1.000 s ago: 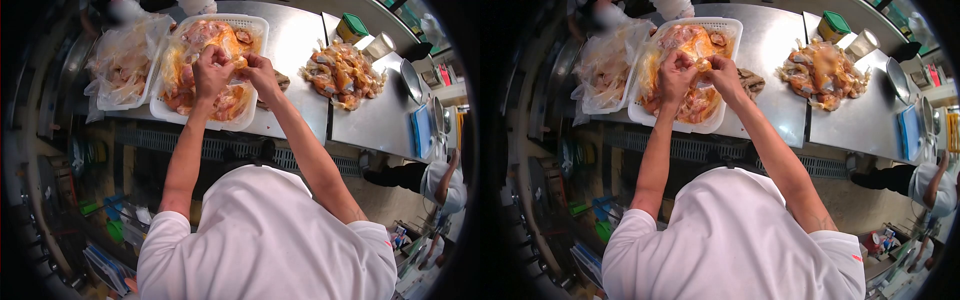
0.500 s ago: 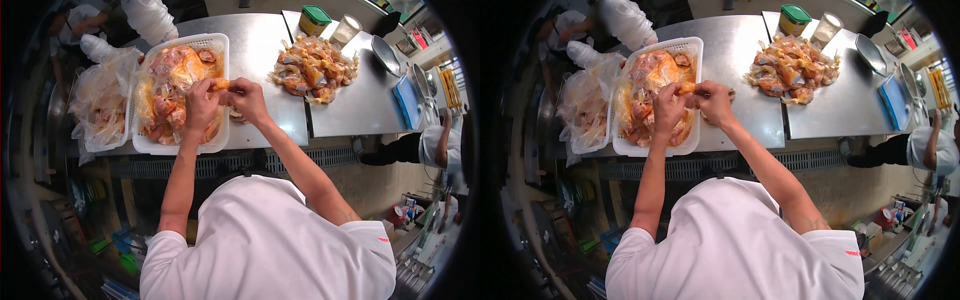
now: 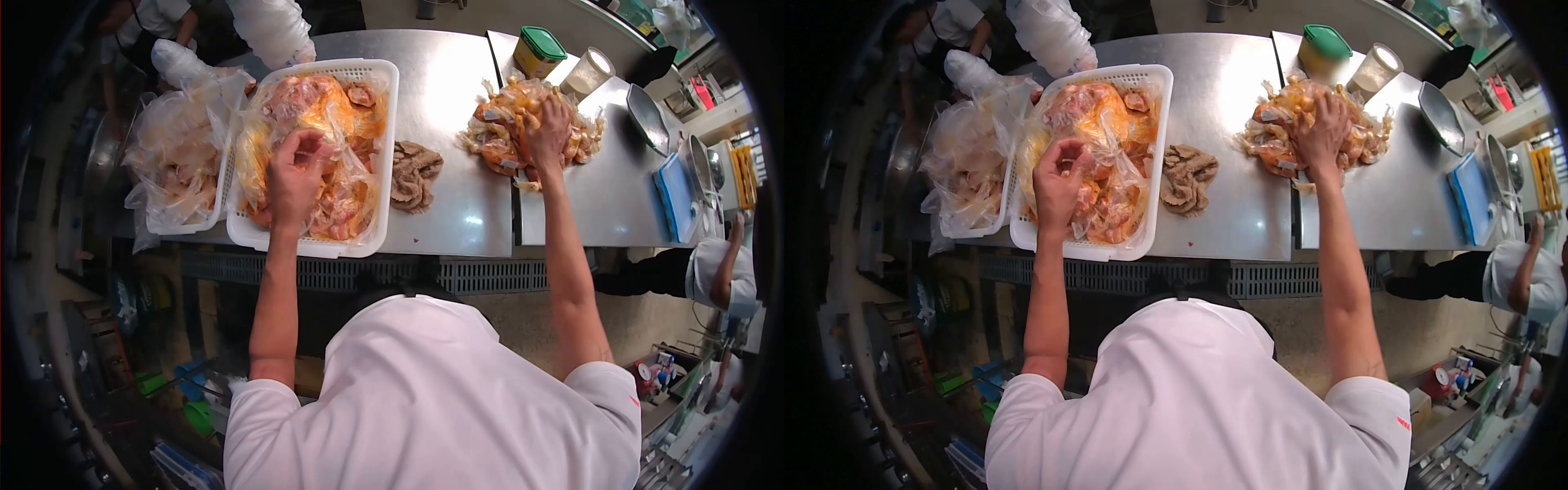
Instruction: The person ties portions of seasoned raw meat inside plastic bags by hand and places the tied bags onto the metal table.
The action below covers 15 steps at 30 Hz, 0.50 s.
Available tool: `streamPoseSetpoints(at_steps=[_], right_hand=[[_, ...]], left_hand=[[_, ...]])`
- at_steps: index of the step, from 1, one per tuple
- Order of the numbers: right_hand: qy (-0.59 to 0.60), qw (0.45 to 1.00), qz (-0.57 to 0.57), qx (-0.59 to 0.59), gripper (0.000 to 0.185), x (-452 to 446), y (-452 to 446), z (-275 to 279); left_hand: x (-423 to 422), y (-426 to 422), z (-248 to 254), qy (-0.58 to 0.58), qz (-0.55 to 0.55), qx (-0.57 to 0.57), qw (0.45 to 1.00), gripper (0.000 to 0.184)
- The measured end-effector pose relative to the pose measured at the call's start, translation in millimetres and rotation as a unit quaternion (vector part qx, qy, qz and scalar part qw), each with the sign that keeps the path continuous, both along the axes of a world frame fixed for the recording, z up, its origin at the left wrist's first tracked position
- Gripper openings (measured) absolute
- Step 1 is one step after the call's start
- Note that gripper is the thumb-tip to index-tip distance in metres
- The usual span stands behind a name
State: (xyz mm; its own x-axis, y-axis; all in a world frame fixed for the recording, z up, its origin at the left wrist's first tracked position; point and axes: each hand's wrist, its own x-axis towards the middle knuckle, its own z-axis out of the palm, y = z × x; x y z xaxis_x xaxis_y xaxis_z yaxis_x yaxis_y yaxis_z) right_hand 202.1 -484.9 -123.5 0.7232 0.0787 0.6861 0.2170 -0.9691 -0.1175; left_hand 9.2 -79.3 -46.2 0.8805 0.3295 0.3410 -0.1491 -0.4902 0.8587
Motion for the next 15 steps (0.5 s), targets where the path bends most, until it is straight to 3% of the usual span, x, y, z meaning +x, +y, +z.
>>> streamPoseSetpoints(at_steps=[1,4,5,7,8,13,15], right_hand=[[-0.001,1.0,0.001,0.003,0.047,2,-9,-16],[0.201,0.976,-0.079,0.013,0.093,11,-28,-51],[0.201,0.977,-0.077,0.015,0.093,26,-34,-53],[0.283,0.949,-0.042,-0.131,0.097,51,-49,-54],[0.26,0.951,-0.054,-0.158,0.1,71,-61,-73],[0.286,0.941,-0.058,-0.172,0.083,113,-92,-96],[0.349,0.937,-0.008,0.003,0.11,103,-91,-90]], left_hand=[[-1,6,-3,-0.001,0.001,0.003,1.0,0.016],[-6,15,-5,0.033,-0.008,0.027,0.999,0.024],[-6,16,-5,0.033,-0.006,0.03,0.999,0.024],[-13,18,-4,0.087,0.005,0.012,0.996,0.026],[-14,21,-9,0.085,0.002,0.013,0.996,0.026],[-26,40,-34,0.11,-0.011,0.038,0.993,0.03],[-34,50,-34,0.118,-0.005,0.033,0.992,0.031]])
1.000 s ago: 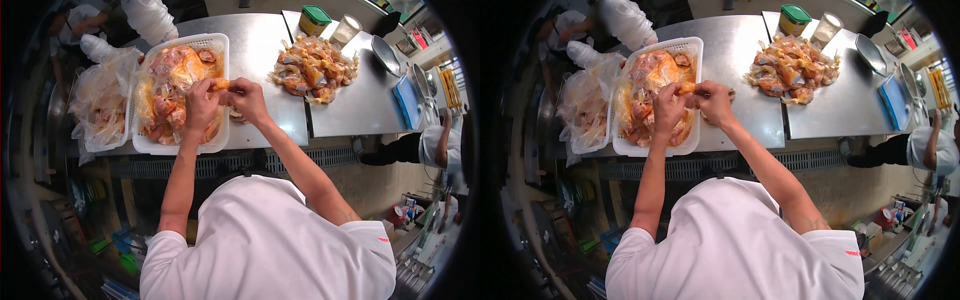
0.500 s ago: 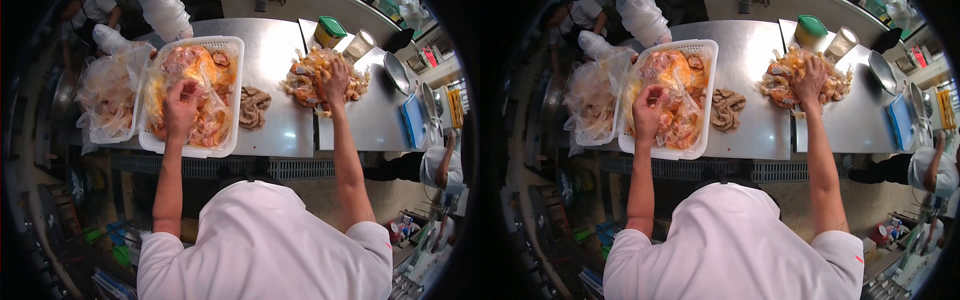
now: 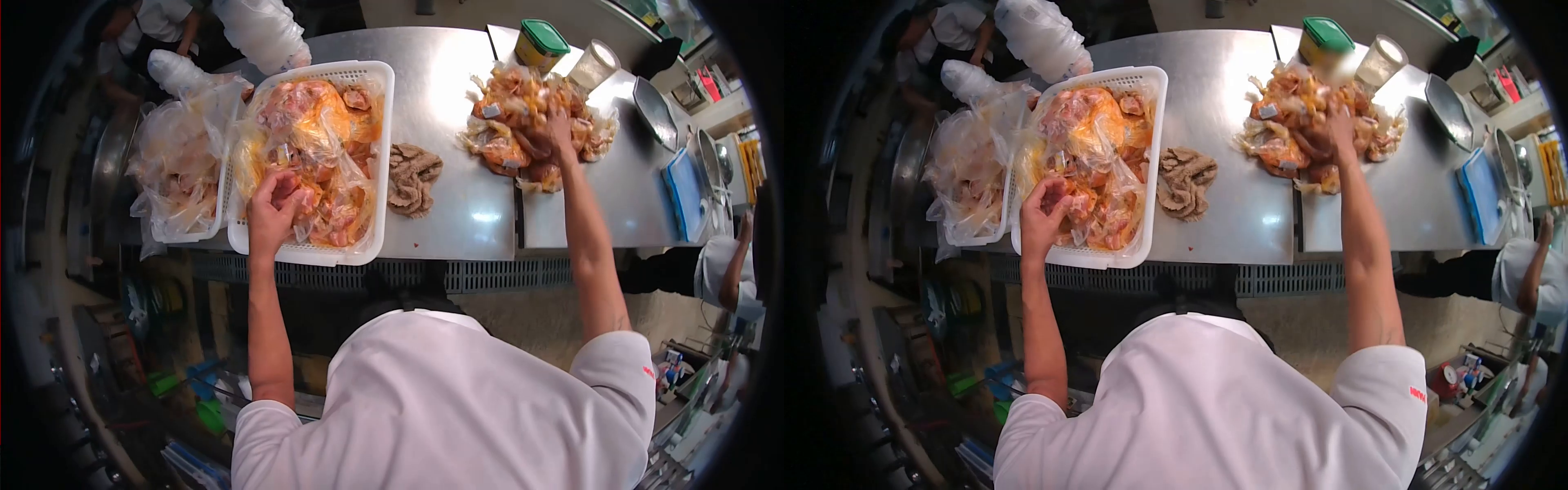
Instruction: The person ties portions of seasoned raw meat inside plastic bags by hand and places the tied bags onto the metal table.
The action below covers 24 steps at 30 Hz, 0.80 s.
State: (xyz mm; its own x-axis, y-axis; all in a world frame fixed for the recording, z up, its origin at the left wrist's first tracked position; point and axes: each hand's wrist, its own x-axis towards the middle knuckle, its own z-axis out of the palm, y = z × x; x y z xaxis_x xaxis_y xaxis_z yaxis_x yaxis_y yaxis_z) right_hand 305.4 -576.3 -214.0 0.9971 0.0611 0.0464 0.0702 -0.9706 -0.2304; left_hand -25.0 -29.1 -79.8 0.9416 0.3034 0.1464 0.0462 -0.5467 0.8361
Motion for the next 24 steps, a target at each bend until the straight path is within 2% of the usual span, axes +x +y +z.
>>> streamPoseSetpoints(at_steps=[2,3,4,6,8,9,11,12,13,14,15,16,17,18,19,20,21,22,24], right_hand=[[-0.163,0.982,0.092,-0.014,0.108,-8,-21,-46],[-0.197,0.974,0.11,-0.017,0.107,-38,-6,-22],[-0.121,0.99,0.075,-0.02,0.106,-45,-2,-10],[-0.134,0.98,0.129,-0.072,0.1,-29,-16,-28],[0.019,0.997,0.067,0.025,0.09,-28,-7,4],[0.012,0.997,0.078,0.02,0.09,-24,0,25],[0.141,0.977,0.143,-0.063,0.085,-27,30,64],[0.183,0.964,0.168,-0.091,0.083,-37,52,86],[0.073,0.985,0.155,-0.028,0.079,-68,92,108],[-0.037,0.989,0.137,0.037,0.076,-99,132,127],[0.001,0.977,0.175,0.124,0.07,-126,170,139],[0.021,0.957,0.243,0.16,0.066,-151,201,153],[0.048,0.929,0.309,0.197,0.063,-176,231,167],[0.197,0.895,0.307,0.256,0.063,-190,254,177],[0.164,0.857,0.416,0.256,0.064,-188,269,149],[0.201,0.85,0.437,0.215,0.062,-199,283,159],[0.145,0.834,0.49,0.207,0.064,-203,292,147],[0.143,0.838,0.482,0.212,0.064,-211,301,138],[0.01,0.828,0.492,0.269,0.048,-225,315,125]], left_hand=[[-8,15,2,0.001,0.023,-0.002,1.0,0.032],[-13,24,3,0.0,0.035,0.024,0.999,0.032],[-22,33,4,0.003,0.046,0.052,0.998,0.032],[-33,40,8,0.019,0.052,0.07,0.996,0.029],[-41,34,13,0.05,0.015,0.088,0.995,0.028],[-39,35,2,0.052,-0.044,0.073,0.995,0.027],[-35,10,-3,0.082,-0.123,0.105,0.983,0.027],[-27,3,-23,0.13,-0.179,0.054,0.974,0.031],[-17,-11,-36,0.136,-0.21,0.035,0.968,0.033],[-6,-32,-49,0.156,-0.183,0.081,0.967,0.03],[3,-46,-61,0.176,-0.159,0.127,0.963,0.028],[8,-48,-72,0.174,-0.162,0.131,0.962,0.028],[17,-50,-81,0.199,-0.211,0.168,0.942,0.028],[27,-51,-88,0.222,-0.26,0.206,0.917,0.029],[26,-44,-92,0.132,-0.259,0.126,0.948,0.025],[26,-35,-81,0.132,-0.268,0.131,0.945,0.025],[26,-25,-61,0.165,-0.243,-0.056,0.954,0.023],[24,-17,-44,0.198,-0.207,-0.242,0.927,0.021],[22,-6,-17,0.173,-0.206,-0.235,0.934,0.017]])
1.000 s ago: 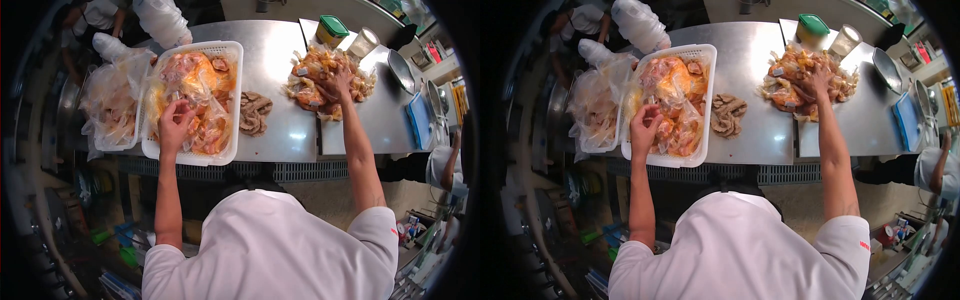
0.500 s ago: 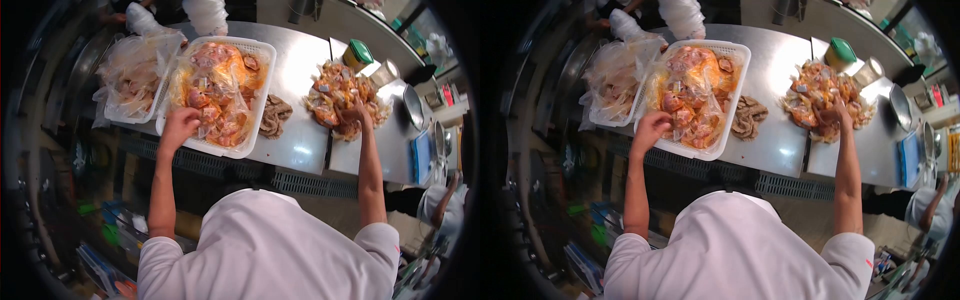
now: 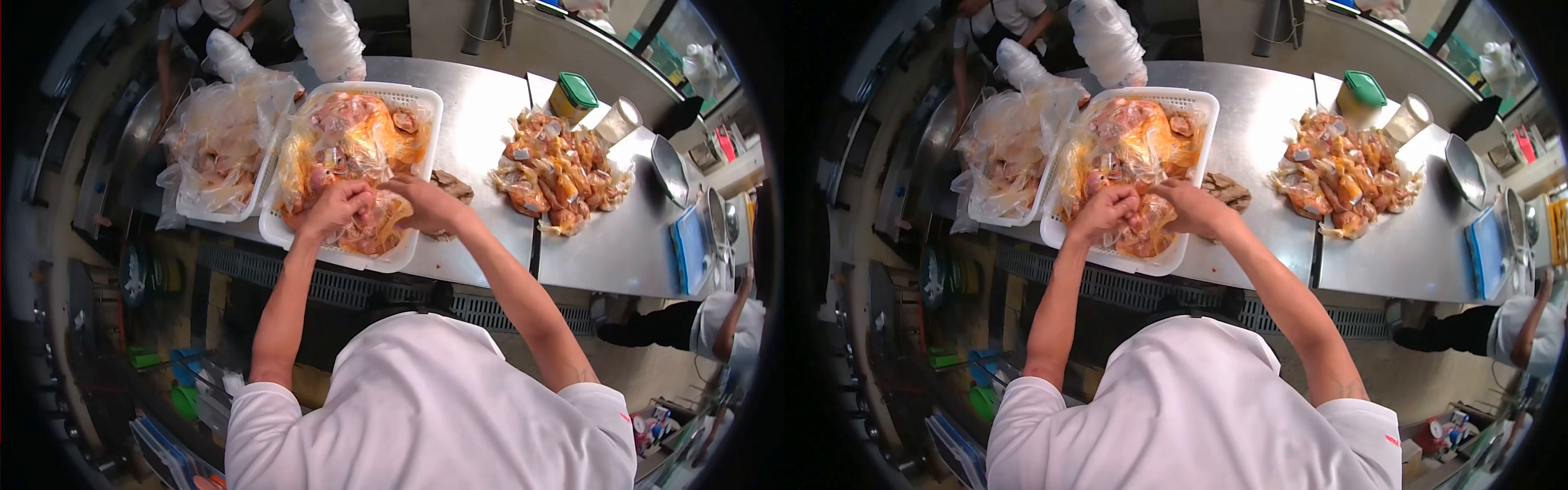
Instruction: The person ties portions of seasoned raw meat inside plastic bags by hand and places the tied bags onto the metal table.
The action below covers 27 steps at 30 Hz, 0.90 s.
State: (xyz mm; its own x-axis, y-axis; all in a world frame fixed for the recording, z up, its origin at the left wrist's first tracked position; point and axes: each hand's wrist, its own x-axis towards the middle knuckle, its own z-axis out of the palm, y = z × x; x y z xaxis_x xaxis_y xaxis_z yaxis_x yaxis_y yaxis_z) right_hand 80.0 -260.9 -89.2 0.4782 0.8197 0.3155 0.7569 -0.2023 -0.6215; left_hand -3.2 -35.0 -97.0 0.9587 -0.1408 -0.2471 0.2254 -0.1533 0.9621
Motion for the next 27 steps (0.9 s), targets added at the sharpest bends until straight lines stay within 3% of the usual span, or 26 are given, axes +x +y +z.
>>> streamPoseSetpoints(at_steps=[1,2,3,4,5,6,8,10,12,15,17,18,20,22,24,27], right_hand=[[-0.002,1.0,-0.005,0.001,0.048,1,8,-8],[-0.053,0.991,0.004,-0.126,0.037,5,18,-16],[-0.103,0.962,0.014,-0.251,0.027,8,24,-24],[-0.106,0.963,0.013,-0.249,0.027,12,28,-30],[-0.052,0.974,0.008,-0.219,0.022,15,33,-35],[0.001,0.982,0.004,-0.188,0.017,17,37,-35],[0.012,0.985,0.003,-0.175,0.016,17,37,-18],[0.051,0.995,0.074,0.036,0.016,21,25,0],[-0.032,0.997,0.058,0.033,0.025,20,16,24],[-0.014,0.993,0.079,0.089,0.021,28,22,22],[0.164,0.986,0.031,0.026,0.016,28,23,30],[0.162,0.986,0.026,0.028,0.016,26,23,37],[0.124,0.991,-0.019,0.055,0.014,12,20,56],[0.137,0.988,-0.025,0.062,0.014,5,24,67],[0.068,0.99,0.031,0.116,0.015,3,32,74],[0.034,0.996,0.012,0.081,0.017,4,27,78]], left_hand=[[1,2,6,-0.028,0.017,-0.002,0.999,0.014],[2,-2,7,-0.03,0.015,-0.001,0.999,0.014],[1,-9,5,-0.02,-0.02,0.077,0.997,0.014],[-1,-15,4,-0.012,-0.054,0.157,0.986,0.016],[-1,-17,-35,-0.075,-0.043,0.23,0.969,0.028],[-1,-26,-52,-0.077,-0.04,0.232,0.969,0.028],[-2,-43,-71,-0.143,0.073,0.322,0.933,0.038],[-11,-40,-34,-0.172,0.114,0.302,0.931,0.032],[-19,-30,23,-0.174,0.107,0.216,0.955,0.019],[-21,-7,21,-0.263,0.082,0.141,0.951,0.01],[-27,8,27,-0.23,0.096,0.162,0.955,0.008],[-29,15,30,-0.193,0.111,0.181,0.958,0.007],[-28,20,21,-0.23,0.132,0.151,0.952,0.017],[-23,-2,24,-0.268,0.16,-0.013,0.95,0.031],[-25,-19,42,-0.33,0.079,0.142,0.93,0.042],[-16,-9,32,-0.293,0.043,0.225,0.928,0.039]])
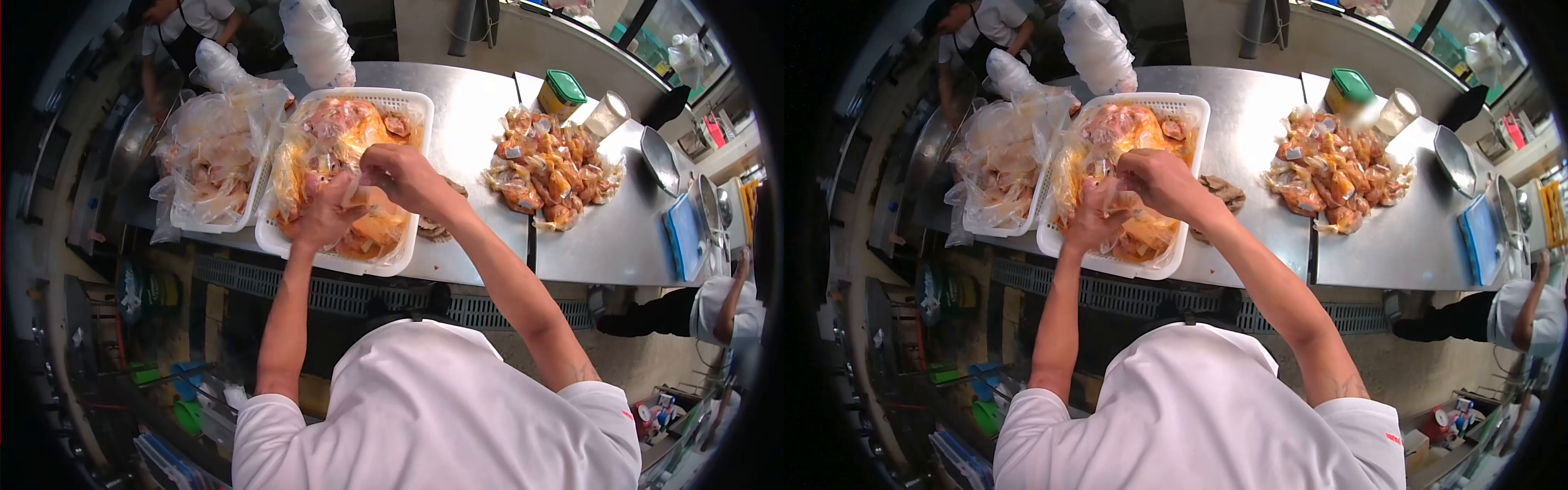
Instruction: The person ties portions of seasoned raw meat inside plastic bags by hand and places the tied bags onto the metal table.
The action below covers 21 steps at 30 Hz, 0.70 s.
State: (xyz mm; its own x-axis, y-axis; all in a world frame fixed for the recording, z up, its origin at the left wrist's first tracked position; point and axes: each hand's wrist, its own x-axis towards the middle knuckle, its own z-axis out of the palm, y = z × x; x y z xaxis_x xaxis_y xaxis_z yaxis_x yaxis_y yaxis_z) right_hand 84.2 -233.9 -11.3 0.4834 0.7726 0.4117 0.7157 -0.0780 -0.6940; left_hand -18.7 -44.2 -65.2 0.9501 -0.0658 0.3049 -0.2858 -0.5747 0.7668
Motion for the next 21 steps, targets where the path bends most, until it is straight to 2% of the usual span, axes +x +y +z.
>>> streamPoseSetpoints(at_steps=[1,3,5,7,8,10,11,12,14,15,16,17,18,19,20,21], right_hand=[[-0.007,1.0,-0.021,-0.022,0.018,-1,-5,-1],[0.015,0.999,-0.03,-0.001,0.022,-5,-14,-8],[0.039,0.998,-0.041,0.024,0.026,-7,-17,-26],[0.036,0.999,0.031,-0.01,0.036,-10,-16,-40],[0.103,0.989,0.043,-0.099,0.031,-10,-18,-46],[0.082,0.993,-0.007,-0.081,0.024,-7,-21,-52],[0.06,0.995,-0.053,-0.06,0.019,-6,-21,-55],[0.045,0.994,-0.094,-0.027,0.014,-9,-21,-42],[0.026,0.996,-0.08,0.005,0.014,-11,-15,-22],[0.002,0.997,-0.068,0.035,0.014,-13,-11,-13],[0.034,0.997,-0.053,0.042,0.017,-17,-7,-6],[0.034,0.997,-0.05,0.041,0.017,-17,-6,-6],[0.072,0.991,-0.06,0.093,0.024,-16,-6,-8],[0.111,0.981,-0.072,0.144,0.031,-14,-6,-11],[0.091,0.971,-0.095,0.198,0.053,-9,-12,-18],[0.114,0.955,-0.116,0.247,0.071,-7,-18,-20]], left_hand=[[-1,7,1,0.0,-0.001,-0.002,1.0,0.039],[-2,16,7,0.031,-0.076,-0.169,0.982,0.027],[-7,8,17,0.072,-0.029,-0.244,0.967,0.019],[-2,15,10,-0.046,-0.055,-0.097,0.993,0.017],[-3,23,9,-0.045,-0.059,-0.097,0.992,0.017],[-5,34,13,-0.043,0.045,-0.021,0.998,0.021],[-3,33,12,-0.043,0.045,-0.022,0.998,0.021],[-2,33,10,-0.006,0.06,-0.212,0.976,0.023],[-2,-6,28,-0.04,0.092,-0.386,0.917,0.031],[4,-20,24,-0.039,0.093,-0.385,0.918,0.031],[12,-28,19,-0.048,0.066,-0.213,0.974,0.03],[18,-29,16,-0.056,0.039,-0.034,0.997,0.03],[22,-27,21,-0.058,0.042,-0.035,0.997,0.03],[26,-25,25,-0.008,0.044,-0.106,0.993,0.028],[29,-23,29,0.043,0.046,-0.178,0.982,0.026],[32,-24,38,0.042,0.048,-0.18,0.982,0.026]])
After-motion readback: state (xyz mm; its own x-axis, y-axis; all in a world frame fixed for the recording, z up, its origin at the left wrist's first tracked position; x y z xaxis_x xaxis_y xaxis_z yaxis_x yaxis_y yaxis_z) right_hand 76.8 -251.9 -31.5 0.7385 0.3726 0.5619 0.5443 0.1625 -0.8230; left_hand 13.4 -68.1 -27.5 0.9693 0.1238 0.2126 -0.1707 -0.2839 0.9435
